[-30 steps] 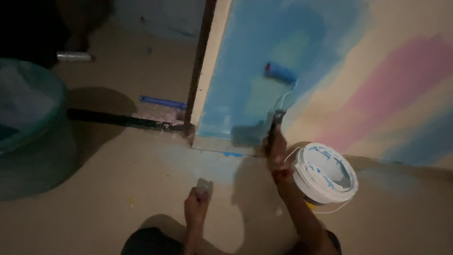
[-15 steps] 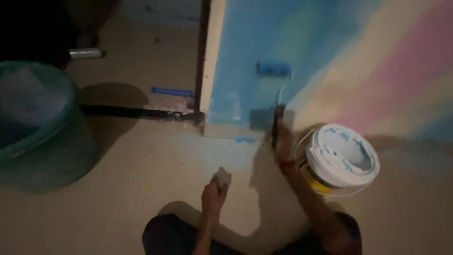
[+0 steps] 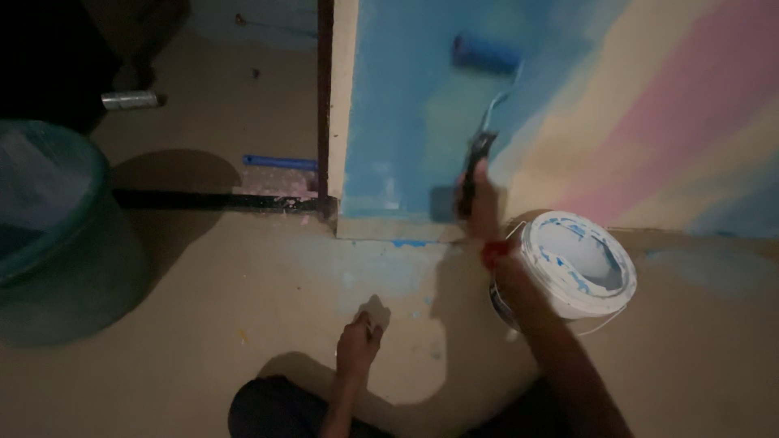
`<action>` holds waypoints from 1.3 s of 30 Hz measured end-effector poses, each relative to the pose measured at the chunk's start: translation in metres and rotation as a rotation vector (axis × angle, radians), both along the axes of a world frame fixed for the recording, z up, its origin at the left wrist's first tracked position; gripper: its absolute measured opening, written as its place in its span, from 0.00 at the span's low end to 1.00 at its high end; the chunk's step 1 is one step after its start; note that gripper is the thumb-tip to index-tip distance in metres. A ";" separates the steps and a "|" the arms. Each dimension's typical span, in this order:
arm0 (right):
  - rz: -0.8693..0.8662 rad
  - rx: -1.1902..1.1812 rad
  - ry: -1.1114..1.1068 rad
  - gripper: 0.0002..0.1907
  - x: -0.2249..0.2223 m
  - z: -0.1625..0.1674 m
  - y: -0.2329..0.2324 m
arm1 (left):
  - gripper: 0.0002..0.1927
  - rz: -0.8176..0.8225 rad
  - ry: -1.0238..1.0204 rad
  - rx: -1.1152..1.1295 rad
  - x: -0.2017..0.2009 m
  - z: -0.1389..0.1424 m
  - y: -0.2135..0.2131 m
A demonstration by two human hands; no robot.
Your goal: The person paints a wall using a paint roller and a bucket of blue paint. They repeatedly roll the roller on the wall in vertical strokes, occasionally dipping it into the bucket to reload paint.
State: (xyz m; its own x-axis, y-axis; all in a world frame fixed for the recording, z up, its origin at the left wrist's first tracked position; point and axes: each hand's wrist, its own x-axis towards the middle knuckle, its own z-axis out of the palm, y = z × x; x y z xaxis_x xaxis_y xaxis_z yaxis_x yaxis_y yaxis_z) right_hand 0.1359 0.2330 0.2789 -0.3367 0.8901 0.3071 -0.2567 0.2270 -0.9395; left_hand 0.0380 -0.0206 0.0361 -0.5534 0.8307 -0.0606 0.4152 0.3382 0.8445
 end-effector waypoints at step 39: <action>-0.212 -0.163 -0.234 0.29 0.046 -0.076 -0.009 | 0.25 -0.010 0.056 0.197 0.004 0.006 -0.007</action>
